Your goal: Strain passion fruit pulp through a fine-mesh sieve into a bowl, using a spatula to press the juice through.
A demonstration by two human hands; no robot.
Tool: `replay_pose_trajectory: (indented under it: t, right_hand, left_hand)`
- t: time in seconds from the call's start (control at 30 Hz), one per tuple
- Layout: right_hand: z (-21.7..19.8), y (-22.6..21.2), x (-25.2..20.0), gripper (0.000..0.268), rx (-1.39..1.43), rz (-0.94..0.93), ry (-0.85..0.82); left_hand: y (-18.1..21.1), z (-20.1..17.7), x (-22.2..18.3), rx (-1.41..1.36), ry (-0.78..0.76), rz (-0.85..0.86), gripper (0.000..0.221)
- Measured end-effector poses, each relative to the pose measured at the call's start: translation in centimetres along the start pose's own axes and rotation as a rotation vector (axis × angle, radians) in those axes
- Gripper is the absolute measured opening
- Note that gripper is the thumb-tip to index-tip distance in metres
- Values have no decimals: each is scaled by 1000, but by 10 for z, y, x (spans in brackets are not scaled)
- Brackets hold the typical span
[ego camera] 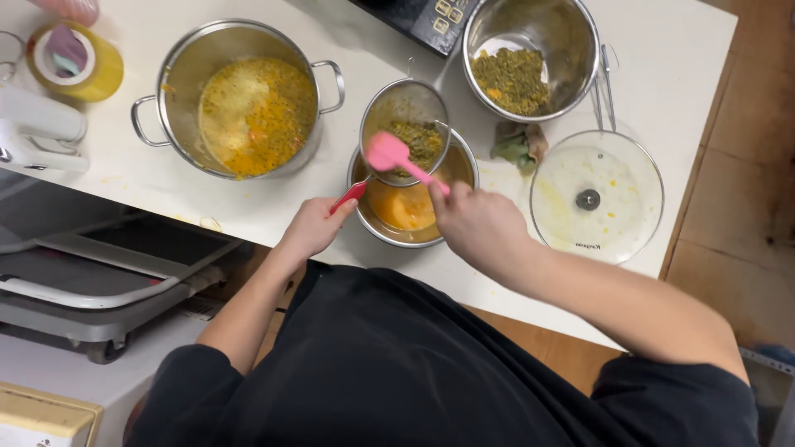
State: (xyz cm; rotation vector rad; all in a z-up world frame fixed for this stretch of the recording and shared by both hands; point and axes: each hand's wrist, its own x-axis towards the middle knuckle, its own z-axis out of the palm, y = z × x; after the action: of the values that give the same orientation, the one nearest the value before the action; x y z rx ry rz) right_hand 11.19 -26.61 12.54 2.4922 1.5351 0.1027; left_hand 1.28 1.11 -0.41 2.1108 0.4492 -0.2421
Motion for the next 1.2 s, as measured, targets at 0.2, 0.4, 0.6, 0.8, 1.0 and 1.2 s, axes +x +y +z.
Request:
replay_pose_trajectory:
  t: [0.2,0.4,0.6,0.8,1.0,1.2]
  right_hand:
    - [17,28,-16,53,81,124,39]
    - [8,55,-21,39,242,341,135]
    - [33,58,-44,33,483,288,141]
    - [25,117,-84,32,737,491,315]
    - [54,190,-72,32,430,659,458]
    - [156,255,-49,32,499,759,579]
  left_hand:
    - [-15,-12,-5,-66,-17,-30,58]
    - [0,-14,-6,-9,-34,-24,57]
    - [17,-16,-6,2,-40,-15,56]
    - [70,-18,36,33,-80,148,56]
    - [179,-10,134,148,-47,413,49]
    - [213,22,228,347,55,576,47]
